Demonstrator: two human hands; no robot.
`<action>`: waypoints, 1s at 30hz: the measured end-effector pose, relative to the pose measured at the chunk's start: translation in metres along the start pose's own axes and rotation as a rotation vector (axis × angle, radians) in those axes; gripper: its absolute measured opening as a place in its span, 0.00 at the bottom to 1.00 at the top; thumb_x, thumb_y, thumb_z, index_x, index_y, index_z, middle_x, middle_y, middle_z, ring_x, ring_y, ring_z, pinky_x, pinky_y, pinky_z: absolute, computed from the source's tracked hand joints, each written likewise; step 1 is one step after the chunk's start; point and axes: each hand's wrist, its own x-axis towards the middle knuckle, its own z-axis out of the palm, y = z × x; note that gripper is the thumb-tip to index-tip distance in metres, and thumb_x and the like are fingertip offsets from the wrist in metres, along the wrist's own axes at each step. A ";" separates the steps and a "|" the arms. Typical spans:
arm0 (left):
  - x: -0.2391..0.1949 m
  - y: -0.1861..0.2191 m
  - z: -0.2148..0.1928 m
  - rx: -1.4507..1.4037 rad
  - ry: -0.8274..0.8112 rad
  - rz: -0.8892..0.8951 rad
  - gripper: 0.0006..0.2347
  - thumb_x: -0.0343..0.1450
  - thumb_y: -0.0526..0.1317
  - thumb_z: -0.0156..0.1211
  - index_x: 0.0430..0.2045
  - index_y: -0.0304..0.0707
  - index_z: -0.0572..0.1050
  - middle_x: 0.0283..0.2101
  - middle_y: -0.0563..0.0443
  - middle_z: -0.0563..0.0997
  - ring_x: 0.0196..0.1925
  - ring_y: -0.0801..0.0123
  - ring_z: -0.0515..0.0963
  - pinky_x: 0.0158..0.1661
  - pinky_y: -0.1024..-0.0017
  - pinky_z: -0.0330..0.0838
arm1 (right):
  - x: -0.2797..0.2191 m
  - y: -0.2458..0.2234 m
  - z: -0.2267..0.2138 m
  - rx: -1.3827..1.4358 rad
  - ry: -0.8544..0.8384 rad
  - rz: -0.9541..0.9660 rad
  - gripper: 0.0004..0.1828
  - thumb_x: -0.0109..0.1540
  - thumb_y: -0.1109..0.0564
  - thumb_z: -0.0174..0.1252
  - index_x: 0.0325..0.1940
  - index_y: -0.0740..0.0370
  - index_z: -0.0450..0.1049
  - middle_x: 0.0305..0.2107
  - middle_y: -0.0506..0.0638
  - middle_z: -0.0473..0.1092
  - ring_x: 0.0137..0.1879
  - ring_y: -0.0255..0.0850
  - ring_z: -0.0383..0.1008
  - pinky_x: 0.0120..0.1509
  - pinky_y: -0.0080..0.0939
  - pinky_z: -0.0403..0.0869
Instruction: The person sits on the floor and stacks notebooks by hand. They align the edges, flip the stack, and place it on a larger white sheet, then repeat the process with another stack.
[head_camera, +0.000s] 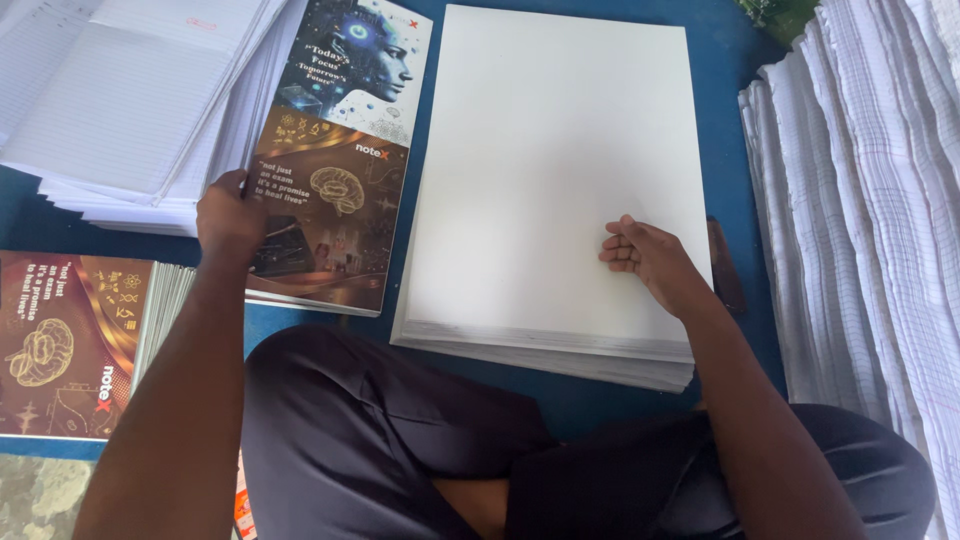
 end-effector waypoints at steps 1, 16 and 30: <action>-0.001 0.000 0.001 0.036 -0.003 -0.028 0.18 0.67 0.36 0.61 0.54 0.41 0.78 0.49 0.33 0.81 0.52 0.40 0.79 0.52 0.53 0.70 | 0.000 0.000 0.000 0.009 -0.003 -0.005 0.35 0.69 0.37 0.46 0.60 0.73 0.69 0.42 0.57 0.72 0.51 0.44 0.75 0.59 0.43 0.75; -0.029 0.066 0.048 -0.204 -0.189 0.238 0.12 0.70 0.40 0.64 0.43 0.34 0.82 0.43 0.40 0.85 0.45 0.54 0.85 0.47 0.63 0.76 | 0.004 0.012 -0.009 0.060 0.035 -0.087 0.24 0.68 0.47 0.53 0.58 0.70 0.73 0.42 0.54 0.74 0.48 0.43 0.77 0.55 0.43 0.77; -0.114 0.133 0.087 -0.063 -0.384 0.264 0.27 0.70 0.44 0.64 0.64 0.36 0.68 0.61 0.28 0.73 0.64 0.39 0.71 0.63 0.52 0.64 | 0.006 0.050 -0.071 -0.851 0.717 -0.015 0.32 0.62 0.40 0.64 0.60 0.67 0.73 0.53 0.71 0.66 0.61 0.69 0.65 0.61 0.65 0.66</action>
